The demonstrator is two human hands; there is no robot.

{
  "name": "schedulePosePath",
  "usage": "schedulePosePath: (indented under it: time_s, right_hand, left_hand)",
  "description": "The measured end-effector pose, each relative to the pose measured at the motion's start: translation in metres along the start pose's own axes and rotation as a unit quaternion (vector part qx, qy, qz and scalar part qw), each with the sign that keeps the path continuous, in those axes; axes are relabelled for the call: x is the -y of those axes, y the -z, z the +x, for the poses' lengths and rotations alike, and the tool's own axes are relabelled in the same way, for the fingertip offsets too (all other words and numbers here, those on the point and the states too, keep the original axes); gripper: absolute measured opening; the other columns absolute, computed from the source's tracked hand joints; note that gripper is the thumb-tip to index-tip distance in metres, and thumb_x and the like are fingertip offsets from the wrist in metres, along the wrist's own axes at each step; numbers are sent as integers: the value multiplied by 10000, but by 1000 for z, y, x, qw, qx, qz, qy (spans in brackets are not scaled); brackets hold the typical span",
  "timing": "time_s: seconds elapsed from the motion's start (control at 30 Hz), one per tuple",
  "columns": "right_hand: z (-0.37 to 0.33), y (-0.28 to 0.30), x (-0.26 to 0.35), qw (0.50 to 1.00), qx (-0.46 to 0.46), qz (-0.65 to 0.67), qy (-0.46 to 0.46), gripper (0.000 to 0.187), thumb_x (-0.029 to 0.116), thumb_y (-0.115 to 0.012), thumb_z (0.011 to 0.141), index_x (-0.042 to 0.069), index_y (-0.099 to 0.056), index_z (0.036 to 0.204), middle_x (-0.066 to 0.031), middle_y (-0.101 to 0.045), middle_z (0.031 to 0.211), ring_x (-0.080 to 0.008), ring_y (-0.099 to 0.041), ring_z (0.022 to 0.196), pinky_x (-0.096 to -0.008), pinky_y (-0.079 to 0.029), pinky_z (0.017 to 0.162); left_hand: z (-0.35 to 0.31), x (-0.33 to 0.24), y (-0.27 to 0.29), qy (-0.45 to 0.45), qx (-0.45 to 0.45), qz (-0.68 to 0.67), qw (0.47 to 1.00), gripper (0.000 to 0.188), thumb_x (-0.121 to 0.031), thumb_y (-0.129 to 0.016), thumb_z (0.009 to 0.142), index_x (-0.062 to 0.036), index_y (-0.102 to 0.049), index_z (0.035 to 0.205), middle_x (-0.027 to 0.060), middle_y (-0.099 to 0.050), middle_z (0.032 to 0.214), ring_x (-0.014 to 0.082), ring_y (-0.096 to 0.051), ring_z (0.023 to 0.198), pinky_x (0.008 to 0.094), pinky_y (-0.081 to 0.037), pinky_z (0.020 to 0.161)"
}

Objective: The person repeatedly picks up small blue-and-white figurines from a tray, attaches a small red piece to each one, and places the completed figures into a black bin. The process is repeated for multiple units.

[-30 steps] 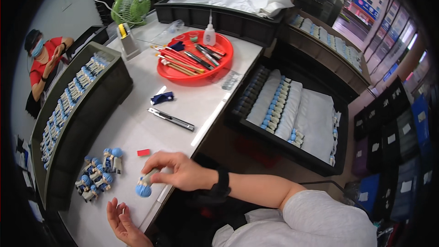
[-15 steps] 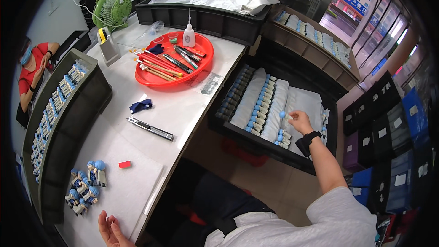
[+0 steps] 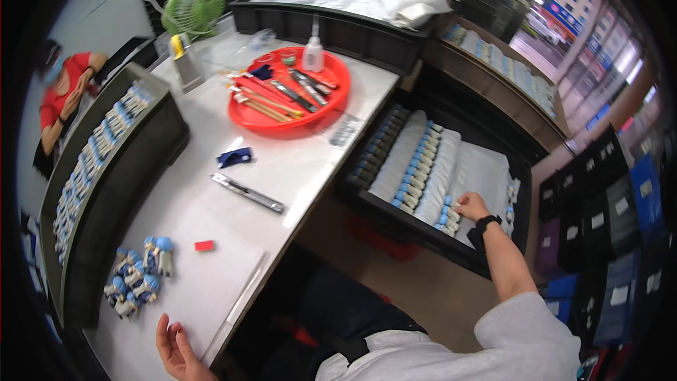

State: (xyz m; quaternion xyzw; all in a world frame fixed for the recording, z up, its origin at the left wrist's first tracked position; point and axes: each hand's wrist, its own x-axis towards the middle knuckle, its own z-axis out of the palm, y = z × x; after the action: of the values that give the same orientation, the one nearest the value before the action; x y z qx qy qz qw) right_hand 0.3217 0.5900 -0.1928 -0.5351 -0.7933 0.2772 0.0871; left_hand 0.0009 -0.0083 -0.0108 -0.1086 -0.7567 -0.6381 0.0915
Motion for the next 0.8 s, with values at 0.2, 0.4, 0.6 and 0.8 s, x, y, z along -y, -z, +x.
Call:
schedulePosePath:
  time_s: [0.2, 0.4, 0.6, 0.8]
  right_hand:
    - [0, -2, 38, 983, -125, 21, 134, 441, 188, -722, 761, 12, -582, 1141, -117, -616, 1100, -222, -609, 869, -335, -510, 747]
    - [-114, -25, 278, 881, 116, 380, 258, 160, 108, -595, 913, 20, -596, 1047, -33, -626, 894, -56, -558, 686, -172, -426, 542]
    - [-238, -68, 428, 737, 398, 447, 313, 123, -5, -630, 855, -13, -618, 977, -22, -612, 762, -41, -520, 599, -164, -391, 513]
    - [-290, -113, 491, 661, 493, 450, 343, 148, 68, -651, 873, -13, -628, 993, -6, -634, 800, -31, -546, 650, -172, -424, 557]
  left_hand:
    - [1, -3, -3, 13, -4, -70, 997, 375, 79, -558, 849, 10, -543, 1217, 102, -542, 1239, 146, -555, 1020, 279, -462, 912]
    - [3, -3, -2, 1, 23, -119, 993, 371, 91, -575, 845, 19, -548, 1207, 99, -524, 1238, 150, -549, 1022, 281, -461, 925]
    - [-1, -1, 1, -1, 23, -92, 996, 345, 63, -590, 849, 10, -562, 1188, 104, -528, 1223, 154, -559, 1022, 291, -469, 933]
    - [1, -3, -3, -9, 27, -67, 997, 319, 43, -589, 864, 0, -573, 1179, 105, -543, 1206, 160, -583, 1017, 289, -479, 922]
